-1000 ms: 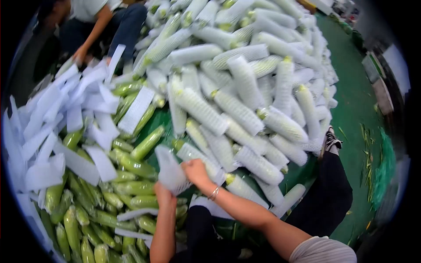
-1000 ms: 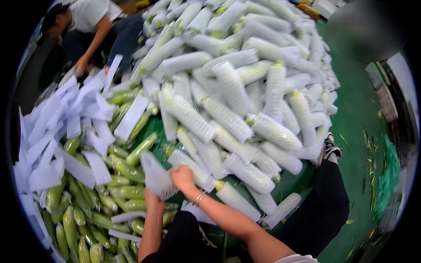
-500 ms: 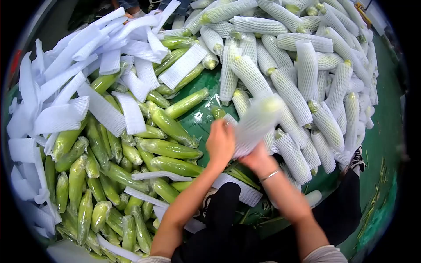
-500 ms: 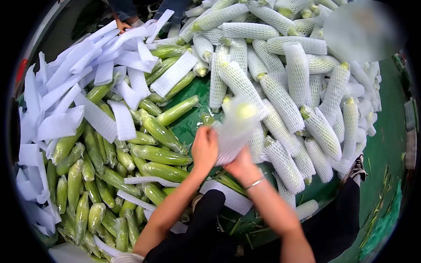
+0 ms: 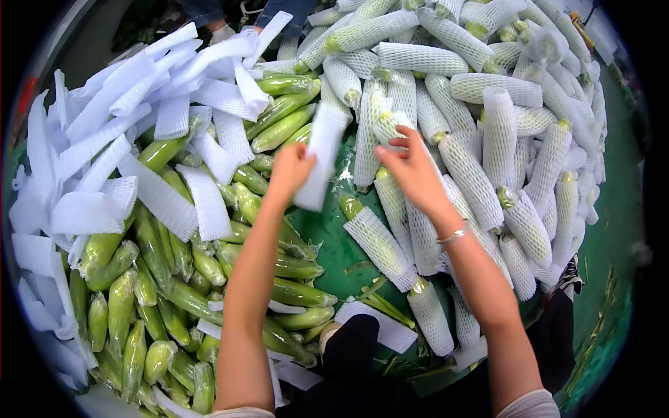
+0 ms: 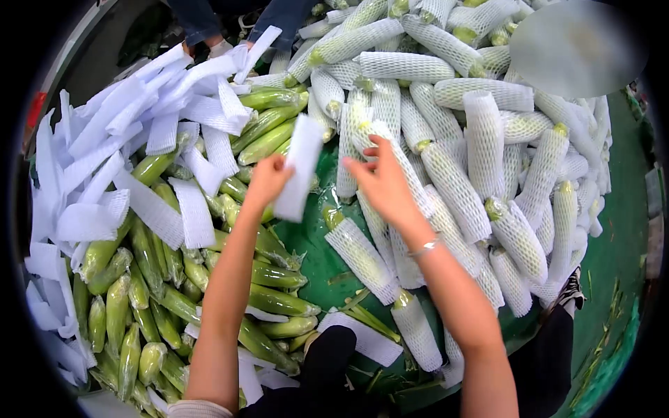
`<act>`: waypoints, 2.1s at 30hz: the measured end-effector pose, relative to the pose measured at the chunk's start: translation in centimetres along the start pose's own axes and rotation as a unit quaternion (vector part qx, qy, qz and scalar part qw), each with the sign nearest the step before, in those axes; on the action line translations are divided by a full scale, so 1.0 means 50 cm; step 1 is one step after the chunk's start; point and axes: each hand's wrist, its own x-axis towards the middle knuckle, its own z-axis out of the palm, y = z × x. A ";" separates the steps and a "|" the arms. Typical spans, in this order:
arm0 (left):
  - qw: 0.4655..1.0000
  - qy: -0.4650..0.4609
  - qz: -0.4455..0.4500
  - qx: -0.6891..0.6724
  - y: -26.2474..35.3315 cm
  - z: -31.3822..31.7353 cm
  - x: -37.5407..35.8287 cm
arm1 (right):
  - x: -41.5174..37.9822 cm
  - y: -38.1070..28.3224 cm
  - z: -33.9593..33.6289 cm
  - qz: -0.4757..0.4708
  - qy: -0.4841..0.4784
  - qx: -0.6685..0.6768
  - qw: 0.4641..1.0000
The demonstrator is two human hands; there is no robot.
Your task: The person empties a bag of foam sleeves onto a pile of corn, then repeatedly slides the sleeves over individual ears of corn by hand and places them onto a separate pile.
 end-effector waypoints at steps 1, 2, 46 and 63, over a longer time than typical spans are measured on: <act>0.994 -0.063 -0.010 -0.094 0.024 -0.017 -0.068 | 0.007 0.032 0.038 -0.077 0.020 -0.029 0.996; 0.973 -0.104 -0.015 -0.207 0.040 -0.024 -0.130 | 0.020 0.058 0.065 -0.193 0.049 -0.080 0.977; 0.948 0.226 -0.046 -0.218 -0.155 -0.069 -0.095 | -0.044 0.059 0.488 0.121 0.150 0.177 0.965; 0.989 0.069 0.050 -0.124 0.094 -0.040 -0.199 | 0.000 -0.044 0.038 0.127 -0.078 0.148 0.978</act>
